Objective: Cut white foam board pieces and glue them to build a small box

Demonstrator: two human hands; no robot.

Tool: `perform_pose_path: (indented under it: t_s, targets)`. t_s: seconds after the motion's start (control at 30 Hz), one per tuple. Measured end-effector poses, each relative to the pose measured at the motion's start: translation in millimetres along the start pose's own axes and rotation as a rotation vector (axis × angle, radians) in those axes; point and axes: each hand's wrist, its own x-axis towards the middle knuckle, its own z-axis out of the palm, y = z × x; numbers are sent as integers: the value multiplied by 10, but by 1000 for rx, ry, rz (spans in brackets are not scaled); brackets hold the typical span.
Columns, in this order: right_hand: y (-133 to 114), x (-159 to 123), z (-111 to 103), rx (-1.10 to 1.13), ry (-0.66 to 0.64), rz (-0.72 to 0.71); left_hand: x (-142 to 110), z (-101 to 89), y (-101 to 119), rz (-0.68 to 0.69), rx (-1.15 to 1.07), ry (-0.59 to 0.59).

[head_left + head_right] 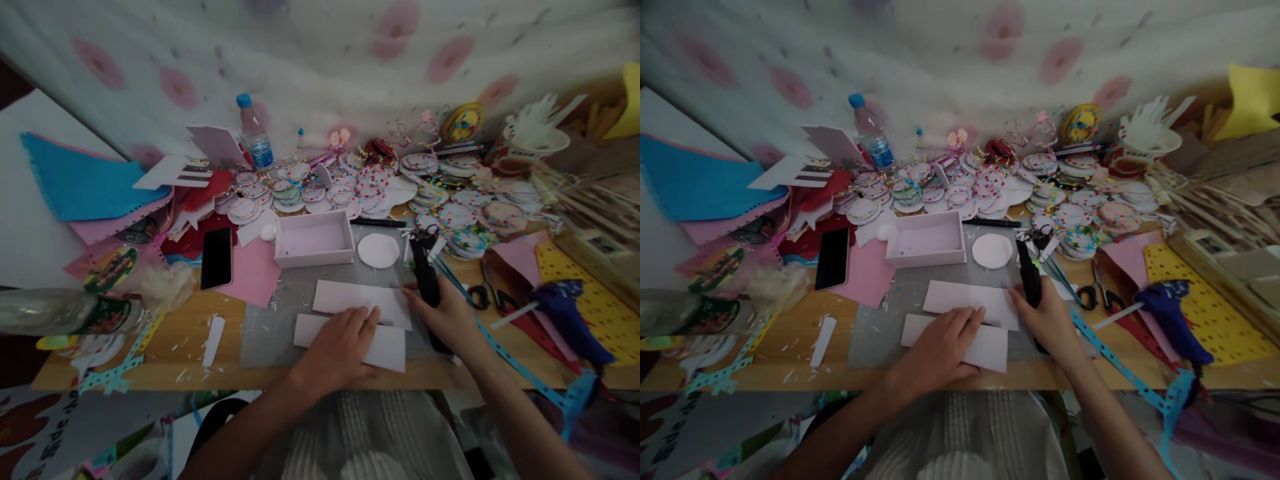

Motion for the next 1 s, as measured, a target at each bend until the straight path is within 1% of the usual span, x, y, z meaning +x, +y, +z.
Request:
perform_pose_path:
  t_s: [0.1, 0.17, 0.27, 0.37, 0.5, 0.67, 0.77, 0.87, 1.0]
  targets:
    - [-1, -62, -41, 36, -10, 57, -25, 11, -131, 25, -13, 27]
    - [3, -104, -71, 76, -41, 104, -125, -42, -292, -26, 7, 17]
    - [-27, -161, -68, 174, -145, 156, -287, -124, -533, -118, 76, -2]
    - [-111, -203, 10, 279, -271, 168, -376, -137, -662, -126, 114, -37]
    - [-240, -228, 139, 468, -401, 183, -402, -117, -682, -105, 111, -78]
    - [-302, -205, 211, 627, -434, 201, -467, -192, -698, -44, 85, -104]
    - [-306, -180, 228, 649, -450, 196, -528, -255, -721, -35, 76, -132]
    - [-328, -176, 231, 630, -451, 197, -574, -277, -706, -60, 78, -141]
    - [-361, -213, 207, 599, -447, 235, -633, -182, -596, -130, 95, -106]
